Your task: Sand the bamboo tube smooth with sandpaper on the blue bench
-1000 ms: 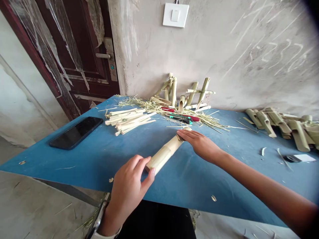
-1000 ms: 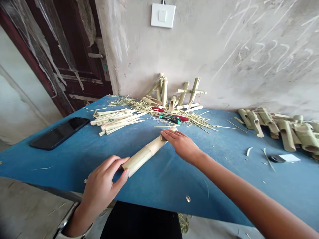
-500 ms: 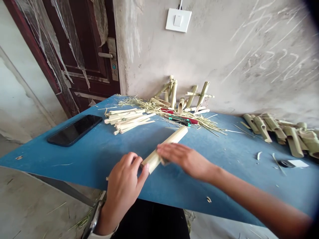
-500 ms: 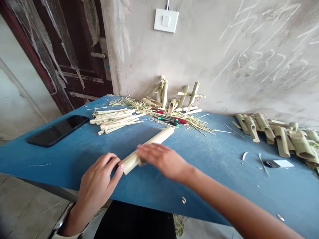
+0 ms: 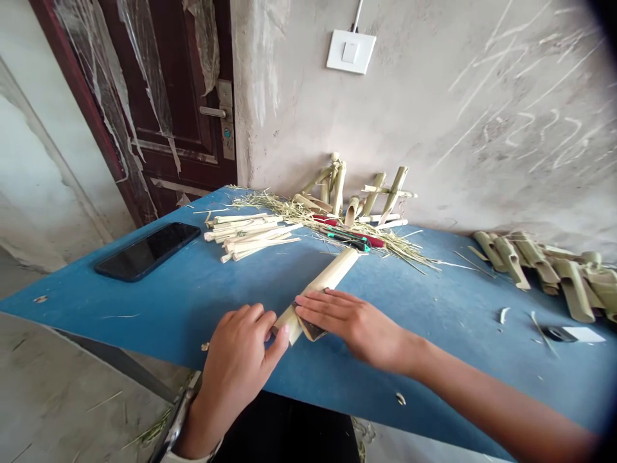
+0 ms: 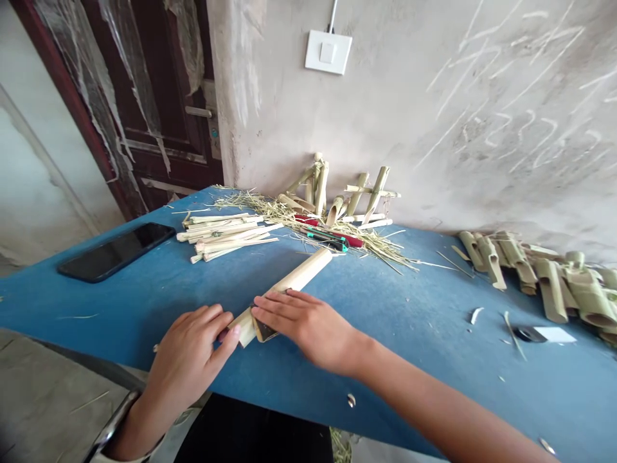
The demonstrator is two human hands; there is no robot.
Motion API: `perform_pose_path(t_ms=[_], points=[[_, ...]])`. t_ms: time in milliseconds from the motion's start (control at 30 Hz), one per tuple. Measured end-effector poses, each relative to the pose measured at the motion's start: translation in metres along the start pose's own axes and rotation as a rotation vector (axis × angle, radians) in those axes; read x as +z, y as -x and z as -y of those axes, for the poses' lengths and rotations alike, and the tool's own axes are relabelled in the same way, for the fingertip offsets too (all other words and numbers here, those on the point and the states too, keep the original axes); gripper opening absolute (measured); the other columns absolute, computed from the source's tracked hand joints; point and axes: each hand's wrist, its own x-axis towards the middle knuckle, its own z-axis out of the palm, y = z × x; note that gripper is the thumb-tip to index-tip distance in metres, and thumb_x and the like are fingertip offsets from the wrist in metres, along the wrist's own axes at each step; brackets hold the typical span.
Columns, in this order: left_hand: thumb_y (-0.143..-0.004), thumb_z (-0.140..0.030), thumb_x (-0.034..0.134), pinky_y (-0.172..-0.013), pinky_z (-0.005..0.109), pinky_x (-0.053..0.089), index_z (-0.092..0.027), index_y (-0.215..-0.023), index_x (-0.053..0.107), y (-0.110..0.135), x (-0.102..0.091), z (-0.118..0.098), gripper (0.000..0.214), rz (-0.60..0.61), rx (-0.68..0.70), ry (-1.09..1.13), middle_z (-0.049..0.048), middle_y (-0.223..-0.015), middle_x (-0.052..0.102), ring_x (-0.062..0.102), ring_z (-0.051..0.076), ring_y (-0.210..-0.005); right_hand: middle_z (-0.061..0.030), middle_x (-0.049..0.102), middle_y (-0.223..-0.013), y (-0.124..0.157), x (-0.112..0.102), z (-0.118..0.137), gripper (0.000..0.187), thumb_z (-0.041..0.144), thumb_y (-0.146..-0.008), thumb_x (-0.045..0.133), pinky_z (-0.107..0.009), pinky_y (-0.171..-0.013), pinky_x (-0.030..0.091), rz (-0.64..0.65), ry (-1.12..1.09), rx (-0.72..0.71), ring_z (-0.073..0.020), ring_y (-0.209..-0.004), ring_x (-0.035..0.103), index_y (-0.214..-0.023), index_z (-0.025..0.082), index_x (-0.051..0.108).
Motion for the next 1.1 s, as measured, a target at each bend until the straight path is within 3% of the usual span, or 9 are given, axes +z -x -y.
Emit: perform_pose_path(t_ms=[100,233,333,400,500,633,800,967,1100], points=[[-0.092,-0.032,0.032,-0.061,0.032,0.032,-0.019,-0.065,0.048,0.0,-0.001,0.0,0.034,0.012,-0.007,0.013,0.0007,-0.065,0.049,0.05,0.018,-0.064,-0.0067,0.044,-0.138,-0.001,0.002,0.009,0.064,-0.005,-0.076,0.028,-0.04,-0.106,0.035,-0.08,0.038,0.08,-0.0149,-0.13,0.036,-0.136,0.015,0.04],[-0.092,-0.033,0.033,-0.059,0.031,0.032,-0.019,-0.062,0.047,0.0,-0.002,0.001,0.036,0.009,0.015,0.022,0.0008,-0.064,0.049,0.049,0.017,-0.063,-0.0019,0.04,-0.141,0.003,-0.002,-0.006,0.061,0.0,-0.081,0.032,-0.038,-0.108,0.033,0.031,0.006,-0.049,-0.0143,-0.131,0.033,-0.139,0.019,0.037],[-0.092,-0.034,0.033,-0.059,0.031,0.032,-0.019,-0.06,0.045,0.001,-0.002,0.001,0.037,0.008,0.007,0.037,0.0003,-0.063,0.047,0.048,0.016,-0.061,-0.0011,0.05,-0.133,0.02,-0.011,-0.053,0.069,-0.008,-0.074,0.027,-0.042,-0.101,0.041,-0.055,0.168,0.367,-0.0167,-0.121,0.048,-0.133,0.024,0.046],[-0.092,-0.034,0.033,-0.058,0.03,0.031,-0.019,-0.059,0.043,0.001,-0.003,0.001,0.038,0.007,0.018,0.049,-0.0001,-0.062,0.046,0.048,0.016,-0.06,-0.0021,0.048,-0.135,0.035,-0.018,-0.089,0.067,-0.006,-0.074,0.031,-0.045,-0.102,0.039,-0.036,0.246,0.512,-0.021,-0.122,0.046,-0.132,0.023,0.048],[-0.092,-0.036,0.036,-0.057,0.03,0.031,-0.019,-0.058,0.041,0.003,-0.001,0.002,0.038,-0.008,0.057,0.064,-0.0007,-0.06,0.046,0.047,0.016,-0.059,-0.0052,0.045,-0.137,0.055,-0.019,-0.126,0.065,-0.004,-0.074,0.035,-0.047,-0.098,0.043,-0.001,0.279,0.627,-0.0267,-0.122,0.047,-0.133,0.021,0.048],[-0.091,-0.038,0.041,-0.056,0.028,0.031,-0.019,-0.059,0.043,0.005,0.002,0.005,0.037,-0.038,0.108,0.092,-0.0013,-0.06,0.046,0.046,0.014,-0.057,-0.0076,0.052,-0.13,0.068,-0.009,-0.139,0.061,-0.005,-0.073,0.037,-0.043,-0.094,0.047,0.118,0.206,0.622,-0.025,-0.114,0.053,-0.125,0.019,0.055],[-0.088,-0.039,0.051,-0.056,0.028,0.031,-0.019,-0.061,0.045,0.006,0.004,0.007,0.034,-0.001,0.194,0.124,-0.0019,-0.062,0.049,0.047,0.014,-0.058,-0.0054,0.06,-0.121,0.064,-0.016,-0.154,0.043,0.019,-0.079,0.059,-0.035,-0.09,0.049,0.255,0.103,0.606,-0.0221,-0.107,0.058,-0.121,0.022,0.058],[-0.084,-0.024,0.053,-0.057,0.027,0.032,-0.019,-0.066,0.047,0.004,0.005,0.006,0.02,-0.008,0.25,0.097,-0.0027,-0.063,0.049,0.048,0.014,-0.059,-0.0095,0.056,-0.122,0.044,-0.028,-0.19,0.03,0.03,-0.095,0.041,-0.038,-0.091,0.047,0.188,0.209,0.779,-0.0217,-0.107,0.056,-0.118,0.019,0.058],[-0.084,-0.017,0.045,-0.056,0.027,0.031,-0.019,-0.064,0.045,0.004,0.007,0.006,0.02,-0.056,0.259,0.073,-0.0029,-0.061,0.047,0.048,0.014,-0.058,-0.0084,0.055,-0.116,0.031,-0.012,-0.211,0.031,0.034,-0.09,0.054,-0.041,-0.083,0.049,0.22,0.312,0.906,-0.0201,-0.098,0.057,-0.116,0.016,0.054]])
